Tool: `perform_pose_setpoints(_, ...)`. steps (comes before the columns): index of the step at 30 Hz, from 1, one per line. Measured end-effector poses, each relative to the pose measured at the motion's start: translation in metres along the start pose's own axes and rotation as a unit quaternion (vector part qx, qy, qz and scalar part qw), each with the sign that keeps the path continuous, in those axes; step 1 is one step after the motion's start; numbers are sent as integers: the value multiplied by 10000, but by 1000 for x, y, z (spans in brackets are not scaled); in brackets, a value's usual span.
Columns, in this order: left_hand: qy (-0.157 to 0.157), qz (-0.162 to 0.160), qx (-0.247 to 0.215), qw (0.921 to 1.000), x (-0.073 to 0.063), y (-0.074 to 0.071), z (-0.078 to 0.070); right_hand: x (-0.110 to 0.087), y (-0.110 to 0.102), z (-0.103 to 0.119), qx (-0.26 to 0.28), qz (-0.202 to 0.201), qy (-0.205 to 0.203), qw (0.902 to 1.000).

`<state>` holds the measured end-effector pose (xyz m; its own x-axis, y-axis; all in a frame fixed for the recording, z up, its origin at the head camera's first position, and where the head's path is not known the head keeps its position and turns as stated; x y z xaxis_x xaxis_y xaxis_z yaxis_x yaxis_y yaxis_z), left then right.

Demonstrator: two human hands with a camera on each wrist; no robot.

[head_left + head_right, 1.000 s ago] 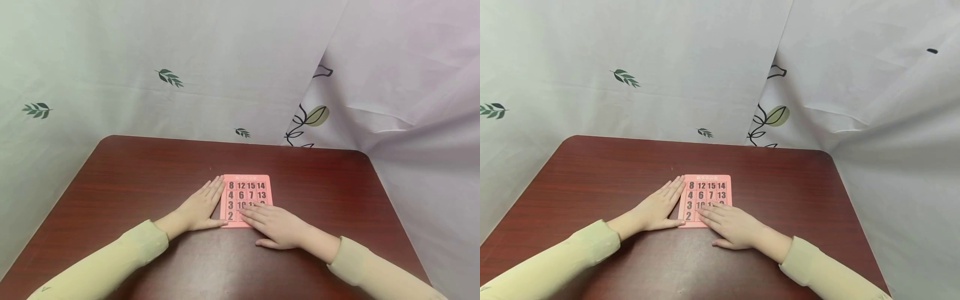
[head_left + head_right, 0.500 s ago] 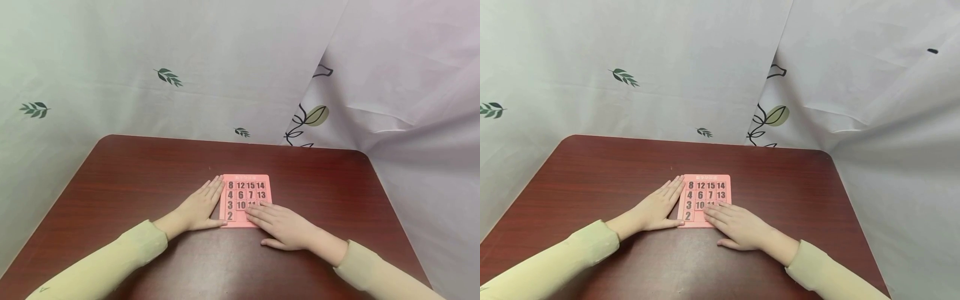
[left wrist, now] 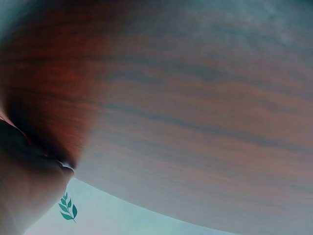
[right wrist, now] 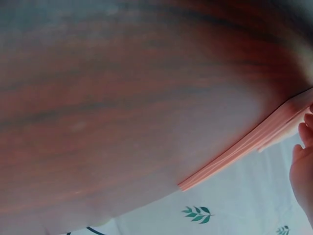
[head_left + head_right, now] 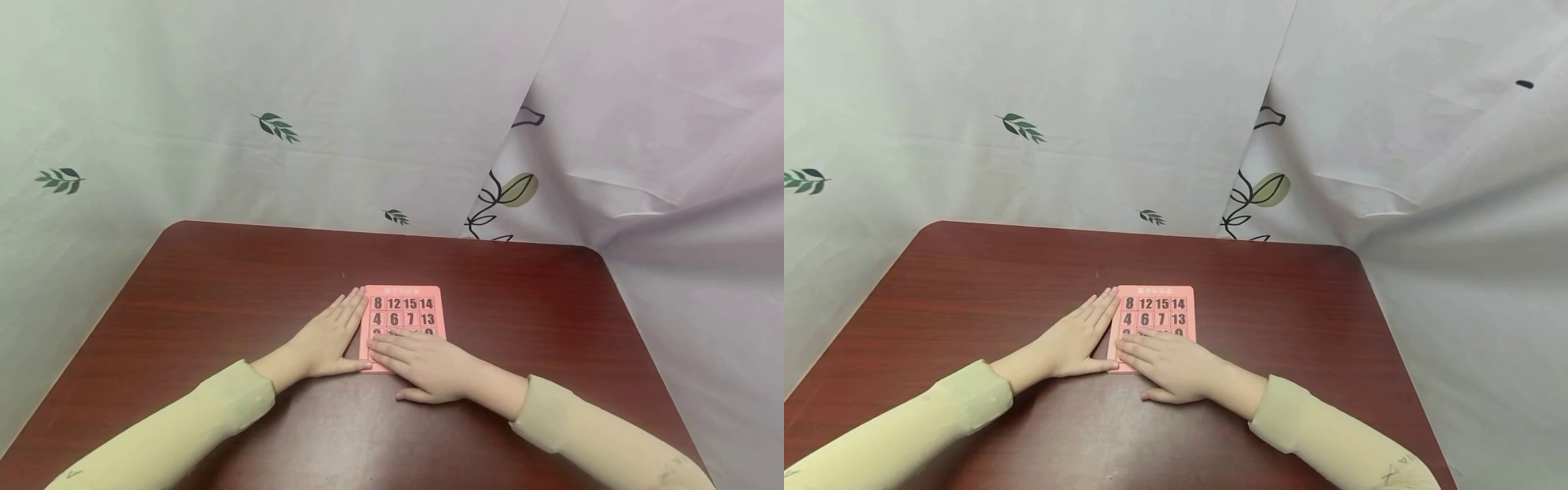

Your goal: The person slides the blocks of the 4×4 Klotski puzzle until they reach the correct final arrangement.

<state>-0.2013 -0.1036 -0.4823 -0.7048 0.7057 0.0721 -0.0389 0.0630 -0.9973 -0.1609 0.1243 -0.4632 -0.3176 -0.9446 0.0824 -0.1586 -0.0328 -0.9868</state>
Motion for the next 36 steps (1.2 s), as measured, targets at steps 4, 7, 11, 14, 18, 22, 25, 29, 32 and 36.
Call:
perform_pose_setpoints(4, -22, 43, -4, 10000, 0, 0, 0, -6, 0, 0, 5, 42, 40, 10000)
perform_pose_setpoints(7, -46, 42, -3, 10000, -1, 0, 0, -15, -1, -1, 12, 42, 112, 9999)
perform_pose_setpoints(11, -51, -3, -26, 10000, -1, 1, -1, -26, -3, -3, 43, 22, 243, 9997)
perform_pose_setpoints(14, -42, -45, -40, 10000, -1, 1, 0, -29, -5, -4, 49, -3, 293, 9996)
perform_pose_setpoints(18, -47, -41, -54, 10000, -1, 1, 0, -24, -4, -7, 103, -34, 312, 9995)
perform_pose_setpoints(22, -46, -18, -68, 10000, -1, 1, 0, -14, -3, -13, 151, -88, 351, 9992)
perform_pose_setpoints(25, -38, 7, -66, 10000, 0, 1, -1, -5, -2, -18, 142, -143, 374, 9991)
perform_pose_setpoints(29, -18, -8, -45, 10000, 0, 2, 0, 4, -1, -21, 151, -149, 398, 9990)
perform_pose_setpoints(32, -3, -18, -18, 10000, 0, 2, 0, 8, 0, -21, 165, -71, 420, 9990)
perform_pose_setpoints(36, 17, -15, -1, 10000, 1, 1, 0, 9, 1, -19, 269, 113, 480, 9984)
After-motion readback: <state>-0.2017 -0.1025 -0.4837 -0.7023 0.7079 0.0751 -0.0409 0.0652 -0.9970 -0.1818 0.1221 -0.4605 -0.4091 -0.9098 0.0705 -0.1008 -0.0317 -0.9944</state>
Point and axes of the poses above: each hand's wrist, its own x-axis towards the middle knuckle, its own y-axis out of the palm, z = x × y, the point moved 3 cm from there along x, towards the middle knuckle, and after that the axes turned 3 degrees about -z, right-handed, at the moved point
